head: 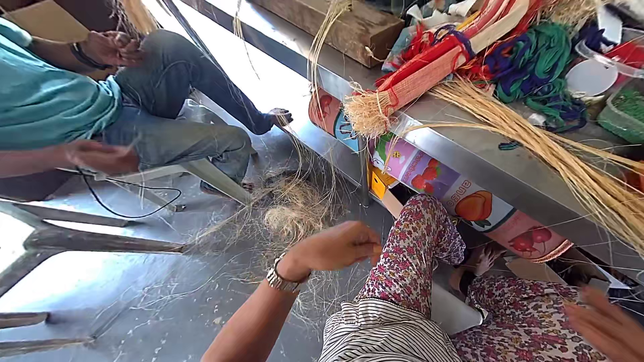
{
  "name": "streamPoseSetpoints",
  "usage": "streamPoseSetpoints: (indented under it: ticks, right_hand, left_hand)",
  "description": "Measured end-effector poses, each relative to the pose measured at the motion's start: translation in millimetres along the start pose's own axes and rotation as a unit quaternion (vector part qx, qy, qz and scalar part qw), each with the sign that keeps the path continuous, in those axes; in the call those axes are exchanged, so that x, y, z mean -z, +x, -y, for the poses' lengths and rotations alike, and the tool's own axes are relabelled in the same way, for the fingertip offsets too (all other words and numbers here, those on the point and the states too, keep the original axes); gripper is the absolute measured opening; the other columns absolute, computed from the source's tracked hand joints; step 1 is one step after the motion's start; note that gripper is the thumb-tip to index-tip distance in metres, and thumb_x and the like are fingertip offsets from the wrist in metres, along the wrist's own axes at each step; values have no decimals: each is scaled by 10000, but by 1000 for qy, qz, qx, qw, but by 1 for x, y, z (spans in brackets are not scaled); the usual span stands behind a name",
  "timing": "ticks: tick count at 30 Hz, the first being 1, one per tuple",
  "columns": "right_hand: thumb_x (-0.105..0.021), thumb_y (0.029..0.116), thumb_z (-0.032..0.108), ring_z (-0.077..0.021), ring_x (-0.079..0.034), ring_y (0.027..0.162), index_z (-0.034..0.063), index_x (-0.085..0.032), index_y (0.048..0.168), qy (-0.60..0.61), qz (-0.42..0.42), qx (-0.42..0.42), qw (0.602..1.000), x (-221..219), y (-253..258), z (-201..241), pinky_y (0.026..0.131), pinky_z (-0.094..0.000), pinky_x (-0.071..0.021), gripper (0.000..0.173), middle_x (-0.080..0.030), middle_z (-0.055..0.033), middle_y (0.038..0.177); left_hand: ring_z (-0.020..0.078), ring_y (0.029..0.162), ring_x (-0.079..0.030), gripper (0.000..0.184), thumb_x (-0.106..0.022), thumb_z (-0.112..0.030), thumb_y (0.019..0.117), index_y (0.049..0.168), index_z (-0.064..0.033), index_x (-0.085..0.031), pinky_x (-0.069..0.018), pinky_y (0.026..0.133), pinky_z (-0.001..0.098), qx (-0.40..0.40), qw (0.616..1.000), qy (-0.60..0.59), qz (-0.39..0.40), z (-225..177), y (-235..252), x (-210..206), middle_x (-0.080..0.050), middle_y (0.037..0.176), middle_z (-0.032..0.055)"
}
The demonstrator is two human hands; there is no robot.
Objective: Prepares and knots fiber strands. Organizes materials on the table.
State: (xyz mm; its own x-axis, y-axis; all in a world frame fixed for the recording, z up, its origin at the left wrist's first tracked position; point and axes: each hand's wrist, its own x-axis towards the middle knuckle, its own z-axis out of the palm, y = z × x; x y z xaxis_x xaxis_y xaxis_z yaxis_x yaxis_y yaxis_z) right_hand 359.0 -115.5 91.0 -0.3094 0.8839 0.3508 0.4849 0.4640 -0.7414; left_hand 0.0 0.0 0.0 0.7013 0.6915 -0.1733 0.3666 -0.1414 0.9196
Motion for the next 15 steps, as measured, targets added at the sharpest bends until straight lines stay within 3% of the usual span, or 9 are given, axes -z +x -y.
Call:
streamPoseSetpoints:
  ticks: [3, 5, 7, 8, 10, 13, 15]
  right_hand:
    - [-480, 1073, 376, -261, -547, 1372, -13, -654, 1328, -24, 65, 23, 997, -73, 44, -25, 1146, -399, -440, 496, -663, -168, 1353]
    - [-445, 1070, 384, -189, -668, 1189, -7, -643, 1353, 12, 121, -12, 993, -109, 62, -38, 1006, -345, -535, 521, -716, -121, 1253]
    - [-418, 1094, 328, -86, -705, 942, -14, -640, 1323, 117, 197, -91, 969, -125, 70, -44, 849, -259, -572, 469, -746, -74, 1063]
    - [-400, 1104, 298, -46, -679, 812, -14, -646, 1273, 165, 226, -127, 952, -130, 72, -47, 757, -219, -566, 432, -728, -33, 946]
    - [-381, 1101, 227, 29, -539, 597, 8, -658, 1133, 234, 234, -177, 927, -138, 71, -52, 564, -143, -460, 354, -636, 57, 751]
    - [-448, 1063, 143, 80, -441, 536, 51, -662, 924, 253, 194, -197, 927, -147, 67, -55, 512, -93, -376, 270, -523, 115, 653]
    - [-488, 1046, 139, 85, -403, 543, 68, -662, 872, 230, 176, -193, 937, -150, 65, -57, 519, -92, -337, 257, -501, 122, 651]
  left_hand:
    - [-32, 528, -429, 301, -478, -166, 1046, 859, -42, -680, -358, 504, 164, -85, 993, 77, -1, -16, 1, -9, -524, 620, -78]
    - [29, 558, -472, 299, -485, -155, 1045, 855, -32, -681, -394, 539, 232, -86, 989, 120, -3, -26, 2, -13, -555, 641, -36]
    - [117, 594, -528, 292, -489, -155, 1052, 868, -27, -677, -432, 571, 330, -64, 986, 154, -7, -30, 3, -13, -575, 661, 17]
    - [148, 595, -535, 291, -491, -162, 1053, 864, -29, -667, -431, 566, 362, -59, 984, 166, -11, -30, 4, -14, -561, 652, 29]
    - [180, 604, -550, 286, -492, -174, 1052, 860, -38, -654, -430, 563, 393, -55, 982, 179, -11, -26, 6, -13, -550, 647, 37]
    - [193, 605, -553, 285, -496, -171, 1053, 862, -34, -656, -428, 566, 405, -57, 983, 177, -6, -22, 9, -15, -550, 642, 47]
    - [187, 602, -554, 284, -490, -161, 1050, 868, -28, -663, -433, 567, 399, -78, 983, 167, -2, -17, 11, -14, -557, 643, 49]
